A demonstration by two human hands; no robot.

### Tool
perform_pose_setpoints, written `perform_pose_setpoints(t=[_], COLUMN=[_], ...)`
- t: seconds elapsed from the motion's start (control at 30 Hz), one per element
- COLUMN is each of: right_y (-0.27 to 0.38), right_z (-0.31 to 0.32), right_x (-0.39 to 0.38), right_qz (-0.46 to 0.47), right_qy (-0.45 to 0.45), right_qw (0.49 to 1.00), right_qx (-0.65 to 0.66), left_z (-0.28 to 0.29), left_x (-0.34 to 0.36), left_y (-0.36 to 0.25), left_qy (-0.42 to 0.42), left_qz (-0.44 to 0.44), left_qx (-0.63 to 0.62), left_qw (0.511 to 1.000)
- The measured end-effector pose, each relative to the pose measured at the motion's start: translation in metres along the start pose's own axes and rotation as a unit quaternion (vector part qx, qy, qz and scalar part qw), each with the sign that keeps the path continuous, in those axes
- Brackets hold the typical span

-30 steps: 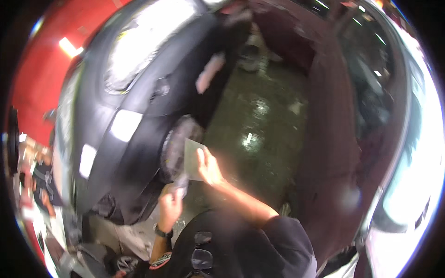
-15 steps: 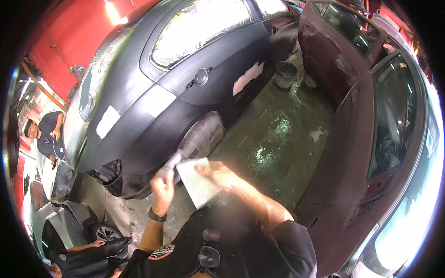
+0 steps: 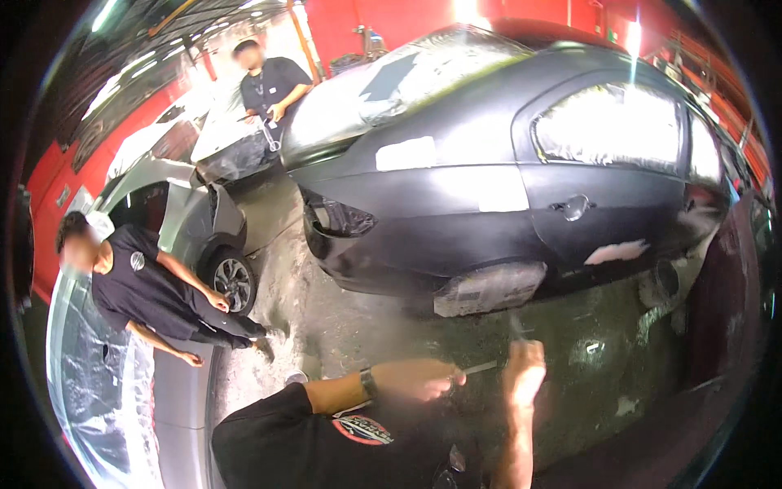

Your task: The person mixes a substance in a bucket using a sanding block, then applies it to a sanding sheet. They proceed to sand the rear quarter panel of a car, smoothing the surface with the sanding sheet.

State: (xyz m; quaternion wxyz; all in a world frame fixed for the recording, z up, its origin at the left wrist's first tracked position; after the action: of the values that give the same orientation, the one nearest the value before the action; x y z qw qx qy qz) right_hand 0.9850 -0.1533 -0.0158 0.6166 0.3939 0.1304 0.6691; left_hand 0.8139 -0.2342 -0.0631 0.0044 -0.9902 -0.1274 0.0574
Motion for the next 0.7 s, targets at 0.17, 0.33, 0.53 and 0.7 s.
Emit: perform_pose_setpoints(t=[0.17,0.33,0.53,0.7], right_y=[-0.042,-0.064,-0.058,-0.055], right_z=[0.025,0.002,-0.017,-0.031], right_x=[-0.001,-0.001,0.001,0.011], right_qz=[-0.176,-0.192,-0.201,-0.224], right_qy=[-0.122,-0.130,-0.076,-0.035], right_qw=[0.935,0.910,0.913,0.905], right_qx=[0.283,0.343,0.347,0.359], left_z=[0.049,0.041,0.052,0.049], left_x=[-0.034,-0.050,-0.065,-0.082], left_y=[-0.016,0.002,0.029,0.039], left_qy=[-0.176,-0.226,-0.255,-0.284], left_qz=[-0.117,-0.111,-0.128,-0.139], left_qx=[0.461,0.684,0.688,0.665], left_qw=[0.862,0.685,0.667,0.677])
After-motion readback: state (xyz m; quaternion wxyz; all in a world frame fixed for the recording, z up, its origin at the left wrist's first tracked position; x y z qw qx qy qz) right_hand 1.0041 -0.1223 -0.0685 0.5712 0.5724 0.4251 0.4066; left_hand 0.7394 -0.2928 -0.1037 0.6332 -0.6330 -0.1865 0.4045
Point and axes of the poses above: each hand's wrist, its own x-axis towards the middle knuckle, its own z-axis out of the back of the hand, y = z × x, the point moved 9 cm from there along x, towards the middle knuckle, and after that the axes turned 4 degrees about -y, right-handed, at the moved point
